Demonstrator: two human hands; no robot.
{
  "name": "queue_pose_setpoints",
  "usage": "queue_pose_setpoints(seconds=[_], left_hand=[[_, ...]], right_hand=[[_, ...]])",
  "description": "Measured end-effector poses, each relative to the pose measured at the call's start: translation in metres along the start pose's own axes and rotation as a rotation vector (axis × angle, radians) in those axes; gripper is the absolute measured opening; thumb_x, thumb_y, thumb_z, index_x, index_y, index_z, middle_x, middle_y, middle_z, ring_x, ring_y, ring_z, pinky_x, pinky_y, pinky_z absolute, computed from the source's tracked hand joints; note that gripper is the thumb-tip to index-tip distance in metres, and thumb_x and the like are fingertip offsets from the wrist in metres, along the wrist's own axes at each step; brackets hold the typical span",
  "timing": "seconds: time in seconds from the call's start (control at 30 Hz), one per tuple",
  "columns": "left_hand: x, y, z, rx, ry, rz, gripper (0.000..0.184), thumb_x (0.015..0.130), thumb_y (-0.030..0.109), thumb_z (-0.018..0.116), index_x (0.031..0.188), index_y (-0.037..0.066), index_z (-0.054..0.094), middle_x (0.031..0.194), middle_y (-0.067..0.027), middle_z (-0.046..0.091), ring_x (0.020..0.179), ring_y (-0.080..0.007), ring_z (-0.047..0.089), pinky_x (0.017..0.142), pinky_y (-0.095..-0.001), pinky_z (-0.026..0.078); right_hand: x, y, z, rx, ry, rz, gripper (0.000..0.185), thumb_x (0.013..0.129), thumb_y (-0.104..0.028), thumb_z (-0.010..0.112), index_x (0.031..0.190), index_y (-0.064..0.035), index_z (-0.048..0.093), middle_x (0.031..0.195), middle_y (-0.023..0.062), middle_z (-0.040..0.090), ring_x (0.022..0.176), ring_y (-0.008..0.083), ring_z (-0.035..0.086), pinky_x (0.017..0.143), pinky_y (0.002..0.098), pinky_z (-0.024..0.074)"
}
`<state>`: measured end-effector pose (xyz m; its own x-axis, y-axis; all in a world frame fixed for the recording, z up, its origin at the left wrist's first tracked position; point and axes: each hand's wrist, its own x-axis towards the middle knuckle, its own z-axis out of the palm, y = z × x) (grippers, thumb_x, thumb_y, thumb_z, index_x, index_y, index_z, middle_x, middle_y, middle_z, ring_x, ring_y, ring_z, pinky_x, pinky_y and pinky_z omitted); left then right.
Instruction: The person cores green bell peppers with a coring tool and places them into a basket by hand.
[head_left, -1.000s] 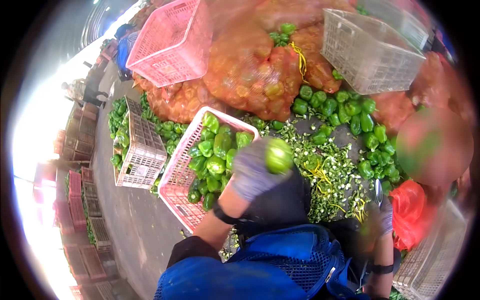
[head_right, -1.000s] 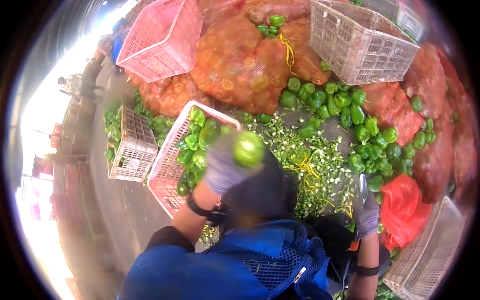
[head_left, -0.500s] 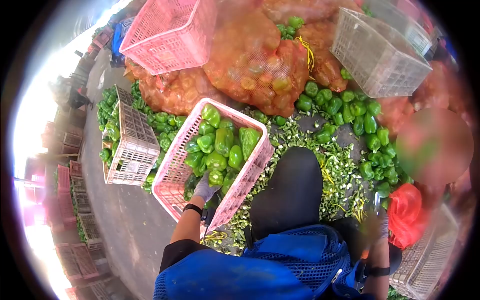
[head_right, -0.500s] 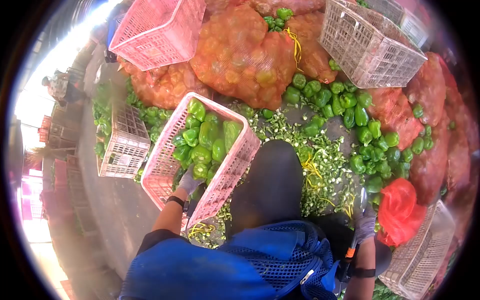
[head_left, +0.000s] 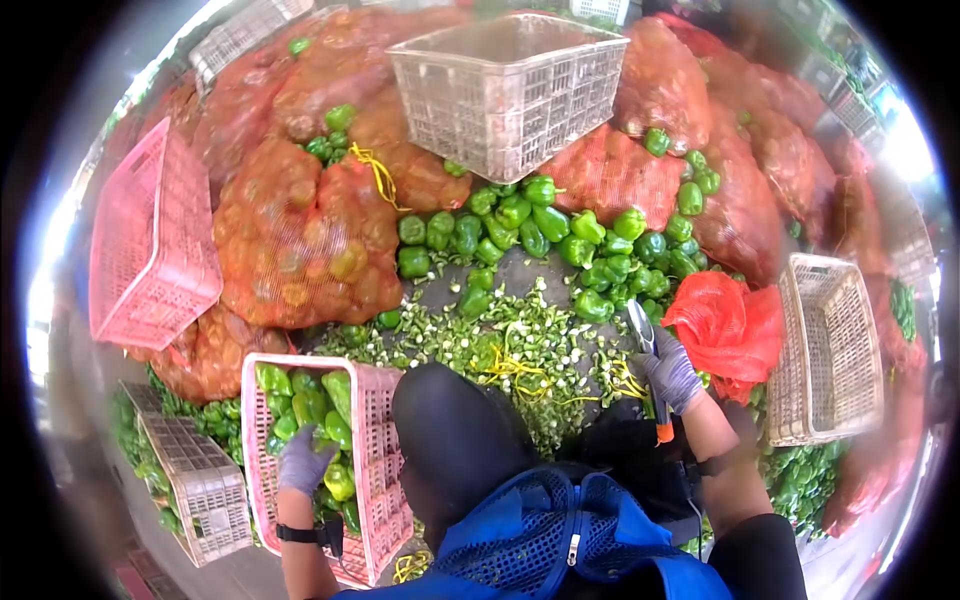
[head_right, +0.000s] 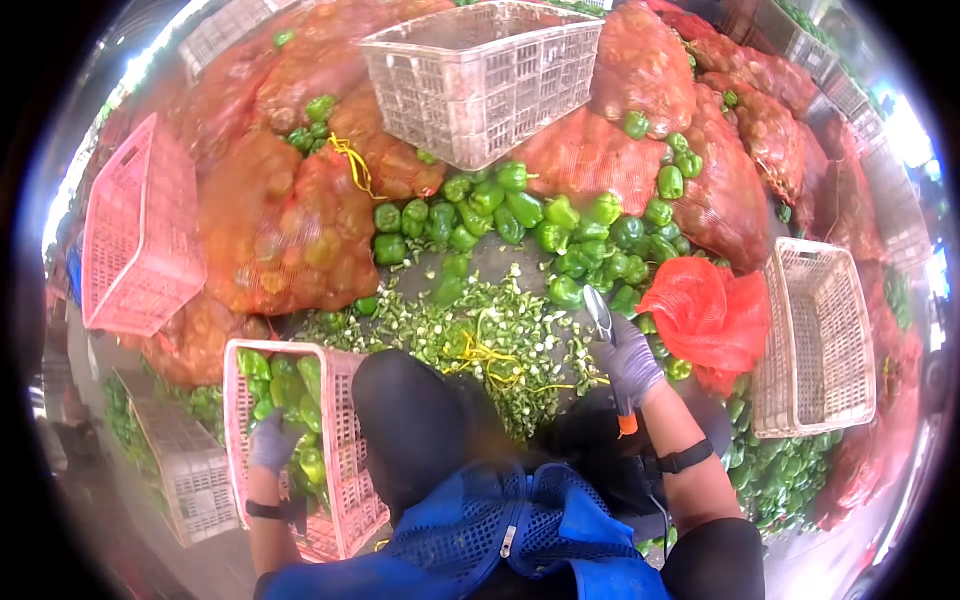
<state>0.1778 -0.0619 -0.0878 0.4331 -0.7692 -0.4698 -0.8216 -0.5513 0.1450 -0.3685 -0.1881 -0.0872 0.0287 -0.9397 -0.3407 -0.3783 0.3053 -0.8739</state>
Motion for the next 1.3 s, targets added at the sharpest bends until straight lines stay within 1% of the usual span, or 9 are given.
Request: queue_pose_setpoints(seconds=[0.03, 0.13, 0.2, 0.4, 0.57, 0.77, 1.0, 1.2, 1.3], left_hand=[[0.009, 0.029, -0.007, -0.118, 0.151, 0.185, 0.064, 0.073, 0.036, 0.077, 0.124, 0.003, 0.056, 0.107, -0.0195, 0.066, 0.100, -0.0333, 0.064, 0.089, -0.0400, 0.050], [0.058, 0.142, -0.017, -0.112, 0.123, 0.388, 0.066, 0.076, 0.044, 0.073, 0.125, 0.003, 0.056, 0.108, -0.0195, 0.066, 0.100, -0.0335, 0.064, 0.089, -0.0396, 0.050], [0.114, 0.196, 0.009, 0.073, -0.033, 0.527, 0.069, 0.080, 0.052, 0.065, 0.131, 0.007, 0.052, 0.128, -0.0196, 0.057, 0.118, -0.0315, 0.055, 0.099, -0.0389, 0.043], [0.253, 0.311, 0.133, 0.467, -0.376, 0.458, 0.085, 0.076, 0.045, 0.070, 0.144, 0.012, 0.033, 0.140, -0.0206, 0.044, 0.125, -0.0363, 0.049, 0.102, -0.0425, 0.041], [0.320, 0.318, 0.232, 0.226, -0.415, 0.292, 0.094, 0.068, 0.040, 0.076, 0.145, 0.013, 0.029, 0.138, -0.0232, 0.044, 0.121, -0.0365, 0.052, 0.100, -0.0421, 0.044], [0.310, 0.314, 0.221, 0.052, -0.398, 0.459, 0.092, 0.062, 0.035, 0.082, 0.138, 0.012, 0.036, 0.124, -0.0208, 0.054, 0.110, -0.0351, 0.058, 0.095, -0.0400, 0.047], [0.179, 0.358, 0.068, -0.144, -0.316, 0.898, 0.084, 0.058, 0.030, 0.088, 0.126, 0.009, 0.044, 0.107, -0.0173, 0.061, 0.099, -0.0336, 0.062, 0.088, -0.0386, 0.051], [0.073, 0.359, -0.011, -0.082, -0.200, 1.247, 0.083, 0.056, 0.022, 0.088, 0.124, 0.006, 0.043, 0.111, -0.0139, 0.059, 0.103, -0.0302, 0.060, 0.090, -0.0370, 0.050], [0.035, 0.347, -0.018, -0.113, -0.140, 1.240, 0.083, 0.057, 0.021, 0.089, 0.126, 0.006, 0.045, 0.112, -0.0135, 0.059, 0.105, -0.0285, 0.060, 0.091, -0.0367, 0.049]], right_hand=[[0.007, -0.001, -0.004, 0.069, 0.000, -0.005, 0.033, 0.082, -0.008, 0.059, 0.112, 0.0022, 0.052, 0.078, 0.0021, 0.054, 0.066, 0.0107, 0.052, 0.059, 0.0268, 0.0465], [0.030, 0.023, -0.017, 0.062, -0.004, 0.095, 0.042, 0.081, -0.009, 0.060, 0.121, 0.0007, 0.054, 0.084, 0.0044, 0.060, 0.070, 0.0116, 0.054, 0.065, 0.0282, 0.0477], [0.042, 0.051, -0.016, -0.056, 0.045, 0.111, 0.041, 0.081, -0.012, 0.061, 0.120, 0.0001, 0.055, 0.088, 0.0095, 0.065, 0.076, 0.0183, 0.060, 0.071, 0.0322, 0.0497], [0.052, 0.059, -0.011, -0.195, -0.009, 0.154, 0.038, 0.081, -0.016, 0.065, 0.115, -0.0018, 0.056, 0.088, 0.0231, 0.064, 0.082, 0.0352, 0.064, 0.074, 0.0398, 0.0502], [0.064, 0.059, -0.011, -0.277, -0.065, 0.251, 0.033, 0.080, -0.017, 0.067, 0.107, -0.0019, 0.057, 0.084, 0.0230, 0.063, 0.079, 0.0388, 0.064, 0.071, 0.0407, 0.0498], [0.081, 0.049, -0.005, -0.213, -0.222, 0.257, 0.035, 0.083, -0.021, 0.067, 0.110, -0.0025, 0.056, 0.088, 0.0246, 0.065, 0.083, 0.0406, 0.064, 0.070, 0.0441, 0.0500], [0.073, 0.016, 0.015, -0.026, -0.271, 0.012, 0.038, 0.090, -0.029, 0.059, 0.117, -0.0038, 0.054, 0.089, 0.0243, 0.064, 0.084, 0.0415, 0.064, 0.072, 0.0472, 0.0498], [0.039, -0.037, 0.015, -0.351, -0.332, -0.255, 0.036, 0.090, -0.033, 0.057, 0.112, -0.0053, 0.053, 0.085, 0.0227, 0.064, 0.081, 0.0409, 0.063, 0.071, 0.0491, 0.0487], [0.012, -0.048, 0.014, -0.466, -0.301, -0.321, 0.031, 0.089, -0.032, 0.056, 0.103, -0.0043, 0.052, 0.082, 0.0218, 0.064, 0.077, 0.0411, 0.063, 0.068, 0.0496, 0.0487]])
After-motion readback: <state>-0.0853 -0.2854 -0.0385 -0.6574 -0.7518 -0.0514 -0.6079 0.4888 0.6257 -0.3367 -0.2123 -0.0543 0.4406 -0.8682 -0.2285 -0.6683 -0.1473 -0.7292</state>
